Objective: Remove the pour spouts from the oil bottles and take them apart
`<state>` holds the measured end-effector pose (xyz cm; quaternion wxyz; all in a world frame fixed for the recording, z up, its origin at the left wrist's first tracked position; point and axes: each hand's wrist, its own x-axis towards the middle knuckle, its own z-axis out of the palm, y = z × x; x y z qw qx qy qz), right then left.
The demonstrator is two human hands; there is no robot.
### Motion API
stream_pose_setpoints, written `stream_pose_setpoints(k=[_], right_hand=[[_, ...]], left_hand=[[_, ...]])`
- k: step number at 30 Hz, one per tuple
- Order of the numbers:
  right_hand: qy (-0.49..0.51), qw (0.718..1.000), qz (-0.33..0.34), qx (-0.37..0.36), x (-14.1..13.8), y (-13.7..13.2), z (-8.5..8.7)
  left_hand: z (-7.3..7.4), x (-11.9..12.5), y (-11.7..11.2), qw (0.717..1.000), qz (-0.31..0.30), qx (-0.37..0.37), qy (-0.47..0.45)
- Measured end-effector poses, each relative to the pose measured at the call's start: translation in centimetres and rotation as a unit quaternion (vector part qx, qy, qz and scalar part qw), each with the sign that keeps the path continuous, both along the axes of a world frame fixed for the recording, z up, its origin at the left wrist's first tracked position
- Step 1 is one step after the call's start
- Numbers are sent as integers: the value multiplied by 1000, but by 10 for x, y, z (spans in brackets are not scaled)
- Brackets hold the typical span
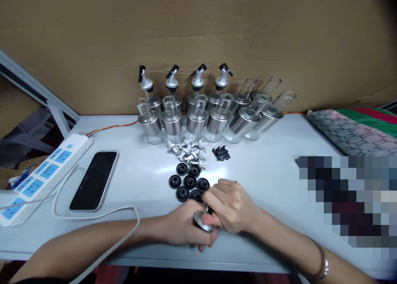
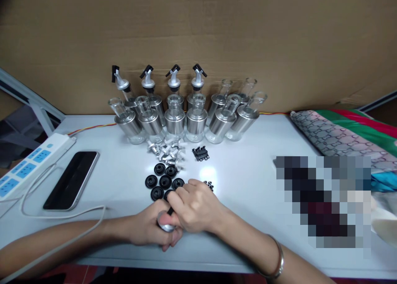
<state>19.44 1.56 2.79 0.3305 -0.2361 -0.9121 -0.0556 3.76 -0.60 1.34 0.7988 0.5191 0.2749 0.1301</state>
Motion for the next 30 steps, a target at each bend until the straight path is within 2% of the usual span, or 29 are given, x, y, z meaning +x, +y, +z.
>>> stream_pose_setpoints(k=[9,15,19,24,27,30], right_hand=[[-1,1000,15,-9,0,0,0],[1,997,26,-74,-1,1,-5],[-8,992,53,-112,1,6,2],[-34,996,54,-69,4,9,10],[-47,996,51,-51,4,6,7],[-55,995,48,-63,3,3,3]], left_hand=[[1,0,0,1000,-11,-1,-7],[-1,-2,1,1000,-3,-11,2],[-2,-5,3,1000,8,-4,-30],[-5,-8,4,996,28,-28,-78],[-10,-7,3,995,31,-27,-86],[-14,-6,3,996,25,-37,-83]])
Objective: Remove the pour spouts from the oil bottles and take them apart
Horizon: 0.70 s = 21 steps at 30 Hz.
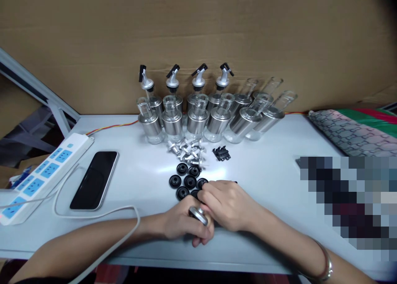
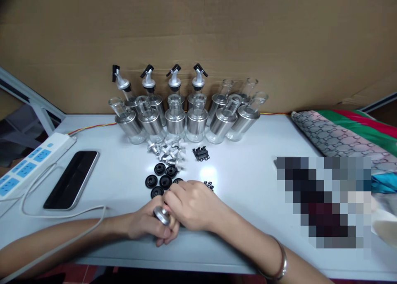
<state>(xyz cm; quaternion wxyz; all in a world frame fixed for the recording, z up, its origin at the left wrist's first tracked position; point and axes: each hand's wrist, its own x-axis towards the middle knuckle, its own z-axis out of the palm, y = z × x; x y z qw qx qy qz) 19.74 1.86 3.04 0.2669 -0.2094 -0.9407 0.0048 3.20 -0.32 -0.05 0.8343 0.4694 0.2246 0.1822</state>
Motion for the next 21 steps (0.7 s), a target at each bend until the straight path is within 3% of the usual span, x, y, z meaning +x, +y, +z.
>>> stream_pose_setpoints(k=[7,14,21], right_hand=[[-31,997,-1,-66,1,-4,3],[-13,996,2,-86,-1,-4,2],[11,993,4,-117,-2,-5,0]], left_hand=[[1,-1,2,999,-31,-31,-8],[10,-1,3,999,-25,-34,11],[5,-2,1,999,-4,-32,6]])
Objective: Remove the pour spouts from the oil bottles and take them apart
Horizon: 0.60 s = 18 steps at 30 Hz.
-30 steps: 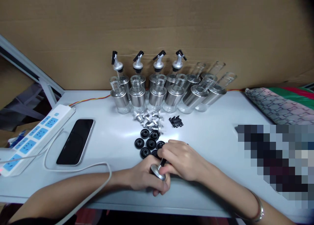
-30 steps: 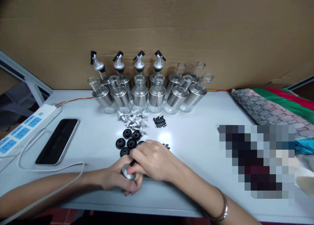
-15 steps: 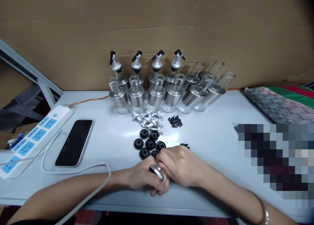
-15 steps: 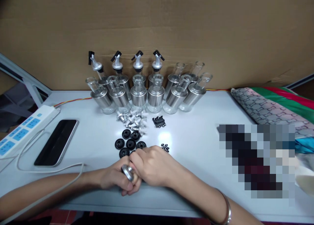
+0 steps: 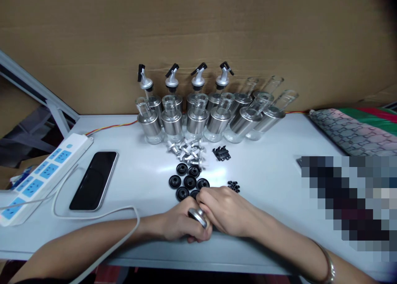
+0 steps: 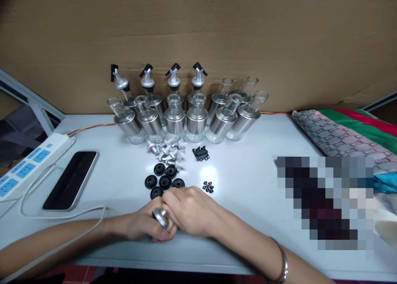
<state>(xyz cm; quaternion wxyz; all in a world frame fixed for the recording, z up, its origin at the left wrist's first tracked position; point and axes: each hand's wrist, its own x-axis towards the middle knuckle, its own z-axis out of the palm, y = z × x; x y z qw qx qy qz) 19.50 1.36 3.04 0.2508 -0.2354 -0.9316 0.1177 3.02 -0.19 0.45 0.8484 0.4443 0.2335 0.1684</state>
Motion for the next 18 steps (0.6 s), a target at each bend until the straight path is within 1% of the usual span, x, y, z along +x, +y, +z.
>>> stream_pose_setpoints(k=[3,5,8,10,12,15,16,18], right_hand=[[19,999,11,-34,0,-1,-1],[37,997,15,-70,0,-1,-3],[65,987,3,-146,-1,-3,-4],[71,981,-7,-181,-1,-4,-2],[67,979,-11,-192,-2,-5,2],[70,981,-15,-181,-1,-3,9],[79,982,-27,-172,1,-1,12],[105,980,-71,-154,7,6,15]], left_hand=[[-1,0,-1,1000,-2,-1,3],[1,0,-1,1000,-7,5,11],[5,2,-2,999,-7,44,22],[7,4,-2,997,-1,71,28],[7,5,-2,996,7,81,31],[7,4,-1,996,12,83,37],[7,4,-1,995,10,85,40],[8,3,-1,994,2,101,48]])
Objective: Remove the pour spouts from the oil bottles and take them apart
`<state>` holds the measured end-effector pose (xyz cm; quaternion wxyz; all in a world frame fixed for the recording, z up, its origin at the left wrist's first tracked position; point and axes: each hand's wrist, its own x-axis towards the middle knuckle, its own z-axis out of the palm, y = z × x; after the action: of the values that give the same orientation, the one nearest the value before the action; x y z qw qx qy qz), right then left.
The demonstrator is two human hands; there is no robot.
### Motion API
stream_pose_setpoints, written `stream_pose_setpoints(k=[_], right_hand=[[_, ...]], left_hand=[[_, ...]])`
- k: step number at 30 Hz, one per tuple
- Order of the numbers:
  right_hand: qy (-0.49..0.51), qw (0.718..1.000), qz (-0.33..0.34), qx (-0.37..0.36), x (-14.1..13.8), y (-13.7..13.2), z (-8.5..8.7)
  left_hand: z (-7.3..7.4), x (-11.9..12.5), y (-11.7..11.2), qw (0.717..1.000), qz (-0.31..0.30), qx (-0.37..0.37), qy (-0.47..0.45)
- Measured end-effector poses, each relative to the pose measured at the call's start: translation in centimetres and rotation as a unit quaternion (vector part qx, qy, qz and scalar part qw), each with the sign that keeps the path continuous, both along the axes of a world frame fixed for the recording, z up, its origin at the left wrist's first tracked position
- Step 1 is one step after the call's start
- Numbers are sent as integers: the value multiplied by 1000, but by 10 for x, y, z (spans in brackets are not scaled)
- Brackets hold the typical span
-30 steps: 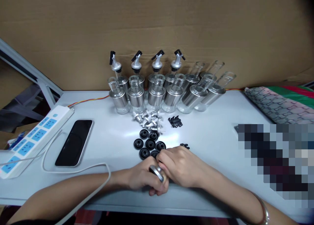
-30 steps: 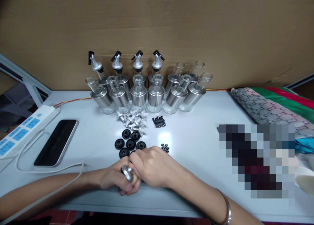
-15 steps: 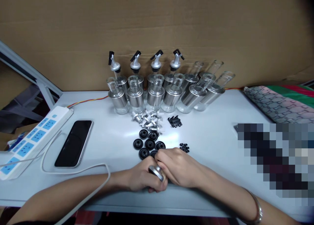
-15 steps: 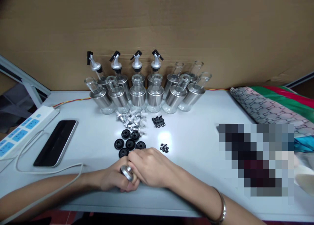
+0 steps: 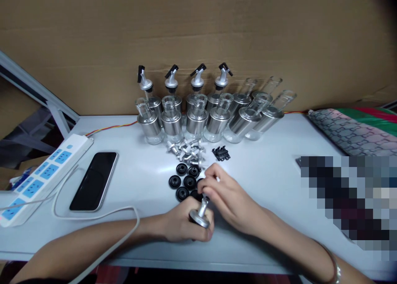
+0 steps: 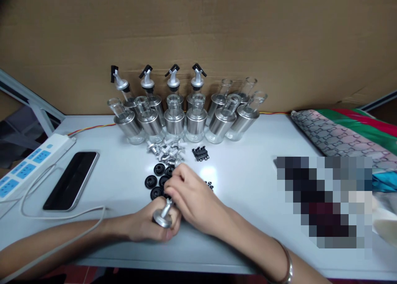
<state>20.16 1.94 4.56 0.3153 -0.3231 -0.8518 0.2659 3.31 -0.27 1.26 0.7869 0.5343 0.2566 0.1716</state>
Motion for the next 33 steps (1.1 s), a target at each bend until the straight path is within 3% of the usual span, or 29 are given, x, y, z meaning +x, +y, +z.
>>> stream_pose_setpoints(k=[3,6,11,17,22,33], right_hand=[[23,993,-115,-6,17,17,2],[15,969,-239,-68,41,40,-1],[-100,929,-334,-125,74,65,-14],[-241,893,-373,-77,75,64,-26],[-319,876,-359,-39,72,61,-27],[-248,927,-278,-33,61,59,-32]], left_hand=[[3,-1,-1,1000,-7,26,8],[5,0,-1,999,-11,26,14],[3,0,-1,1000,-5,27,13],[3,0,-1,999,-3,31,11],[5,0,-1,999,-3,35,12],[3,0,-1,1000,3,29,10]])
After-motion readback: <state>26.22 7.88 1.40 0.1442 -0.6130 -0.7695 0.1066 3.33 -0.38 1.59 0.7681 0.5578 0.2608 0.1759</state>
